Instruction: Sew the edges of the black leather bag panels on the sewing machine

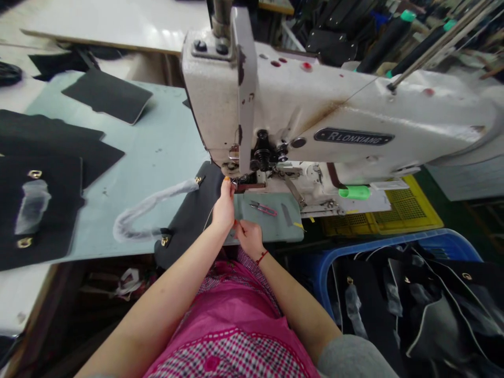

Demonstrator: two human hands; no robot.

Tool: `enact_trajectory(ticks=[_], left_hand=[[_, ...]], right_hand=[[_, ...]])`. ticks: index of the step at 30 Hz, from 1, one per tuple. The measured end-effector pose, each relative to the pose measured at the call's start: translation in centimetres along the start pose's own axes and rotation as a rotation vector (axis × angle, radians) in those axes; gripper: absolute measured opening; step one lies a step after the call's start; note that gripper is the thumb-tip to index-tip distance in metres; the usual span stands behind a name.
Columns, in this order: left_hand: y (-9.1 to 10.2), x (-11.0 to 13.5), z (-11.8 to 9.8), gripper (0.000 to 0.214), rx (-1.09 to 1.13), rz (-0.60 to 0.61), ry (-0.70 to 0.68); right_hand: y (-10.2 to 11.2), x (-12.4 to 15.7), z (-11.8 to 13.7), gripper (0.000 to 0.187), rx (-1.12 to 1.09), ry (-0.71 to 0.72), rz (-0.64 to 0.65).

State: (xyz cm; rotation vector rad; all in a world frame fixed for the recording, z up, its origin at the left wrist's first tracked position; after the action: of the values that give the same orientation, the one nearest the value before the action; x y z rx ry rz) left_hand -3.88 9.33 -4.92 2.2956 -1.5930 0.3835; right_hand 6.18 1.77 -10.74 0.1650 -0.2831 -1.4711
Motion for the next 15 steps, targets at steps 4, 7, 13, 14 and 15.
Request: enact_trajectory(ticks=[4,7,13,14,15], left_hand=[[1.0,3.2,-0.3,0.036,0.074,0.124,-0.077],[3.2,5.1,-2.7,0.019,0.110,0.305,-0.169],[4.5,-2.1,-12.9,0.022,-0.584,0.400,-0.653],[3.2,-3.6,-13.5,0.024,-0.704,0.493,-0.695],[2.0,-5.0,-13.8,0.028,-0.768,0.563,-0.703]], right_hand=[[0.9,-0.5,0.7,0.046,-0.310,-0.048,-0.105],[1.3,-1.7,2.4,0.044,-0.571,-0.073,-0.177],[-2.1,-6.2,6.5,0.053,-0.896,-0.169,-0.077],[-2.7,-6.8,6.6,0.052,-0.894,-0.189,-0.104],[-3.1,-7.2,6.7,0.052,-0.879,-0.202,-0.143]])
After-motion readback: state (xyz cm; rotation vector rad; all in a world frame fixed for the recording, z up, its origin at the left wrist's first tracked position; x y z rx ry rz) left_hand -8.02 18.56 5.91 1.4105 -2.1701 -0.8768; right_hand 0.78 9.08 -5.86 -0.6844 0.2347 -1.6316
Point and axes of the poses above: each hand's wrist, its own x-axis away from the middle knuckle, its own y-axis out of the back of the hand, z = x × y, the point moved 8 cm from there along -x, towards the middle knuckle, and after that the axes turned 15 degrees about -x, right-handed, at the moved point
